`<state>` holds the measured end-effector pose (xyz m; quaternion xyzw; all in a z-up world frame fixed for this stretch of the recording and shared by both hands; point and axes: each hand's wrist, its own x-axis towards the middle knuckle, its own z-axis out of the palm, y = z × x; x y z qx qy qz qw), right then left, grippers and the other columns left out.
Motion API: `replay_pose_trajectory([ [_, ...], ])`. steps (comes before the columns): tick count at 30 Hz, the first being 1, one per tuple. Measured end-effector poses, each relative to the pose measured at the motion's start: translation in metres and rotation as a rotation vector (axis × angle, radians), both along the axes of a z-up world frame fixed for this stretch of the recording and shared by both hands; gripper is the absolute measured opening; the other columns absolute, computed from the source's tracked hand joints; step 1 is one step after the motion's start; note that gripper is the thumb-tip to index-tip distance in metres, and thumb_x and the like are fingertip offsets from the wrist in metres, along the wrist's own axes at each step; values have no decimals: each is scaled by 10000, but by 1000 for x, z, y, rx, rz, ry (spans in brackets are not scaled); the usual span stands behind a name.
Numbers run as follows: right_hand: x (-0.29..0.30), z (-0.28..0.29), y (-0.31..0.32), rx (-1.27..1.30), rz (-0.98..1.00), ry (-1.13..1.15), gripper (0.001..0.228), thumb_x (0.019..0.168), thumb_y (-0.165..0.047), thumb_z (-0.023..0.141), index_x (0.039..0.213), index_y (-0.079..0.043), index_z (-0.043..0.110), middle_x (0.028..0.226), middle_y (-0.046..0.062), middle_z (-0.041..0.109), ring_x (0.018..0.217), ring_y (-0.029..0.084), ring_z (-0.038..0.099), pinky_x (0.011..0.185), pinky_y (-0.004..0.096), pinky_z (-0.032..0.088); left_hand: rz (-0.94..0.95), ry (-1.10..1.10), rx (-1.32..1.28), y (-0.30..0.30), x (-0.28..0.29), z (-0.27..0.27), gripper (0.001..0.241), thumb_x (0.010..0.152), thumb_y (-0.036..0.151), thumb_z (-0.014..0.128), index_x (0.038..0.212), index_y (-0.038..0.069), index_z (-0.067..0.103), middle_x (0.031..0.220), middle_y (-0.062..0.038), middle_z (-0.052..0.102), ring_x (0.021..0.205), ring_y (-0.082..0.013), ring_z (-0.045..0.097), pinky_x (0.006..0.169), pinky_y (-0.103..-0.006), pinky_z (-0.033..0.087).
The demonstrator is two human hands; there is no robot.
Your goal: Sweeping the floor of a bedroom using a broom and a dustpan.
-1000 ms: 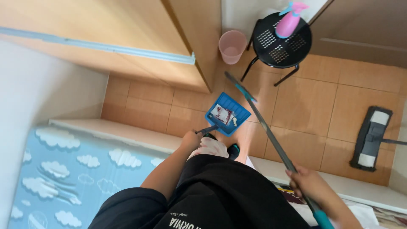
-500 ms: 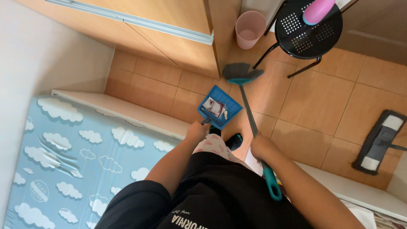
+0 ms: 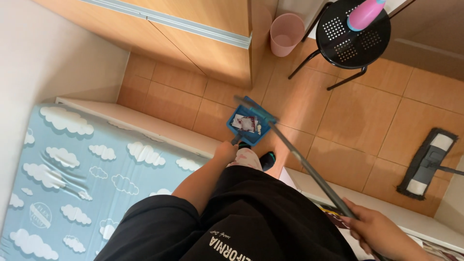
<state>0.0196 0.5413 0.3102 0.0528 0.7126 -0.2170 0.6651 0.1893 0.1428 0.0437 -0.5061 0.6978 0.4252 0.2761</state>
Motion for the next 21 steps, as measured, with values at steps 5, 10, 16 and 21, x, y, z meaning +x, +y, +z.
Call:
replay_pose_trajectory([
  [5, -15, 8, -10, 176, 44, 114, 690, 999, -297, 649, 1607, -320, 324, 597, 86, 515, 422, 217, 507, 444, 367, 440, 89, -29, 149, -6, 9, -23, 440, 970, 373, 649, 903, -59, 704, 745, -156, 739, 604, -261, 741, 553, -384, 570],
  [10, 1, -70, -19, 95, -10, 163, 646, 984, -260, 669, 1571, -217, 404, 564, 90, 550, 424, 213, 535, 443, 350, 452, 75, -47, 156, -1, 10, -29, 452, 964, 385, 648, 923, -62, 704, 732, -160, 724, 585, -256, 726, 539, -382, 560],
  [16, 29, -71, 15, 12, -9, 76, 686, 963, -242, 656, 1587, -272, 373, 589, 49, 562, 437, 166, 505, 443, 328, 439, 36, -31, 133, -5, 4, -4, 365, 924, 312, 630, 1034, -31, 690, 734, -160, 722, 609, -265, 724, 567, -391, 566],
  [21, 30, -23, 80, 108, -115, 7, 659, 978, -286, 658, 1589, -324, 417, 600, 45, 483, 449, 170, 427, 452, 327, 364, -83, -28, 43, -7, 0, -7, 345, 935, 262, 577, 1056, -42, 690, 747, -166, 736, 637, -273, 732, 607, -398, 571],
])
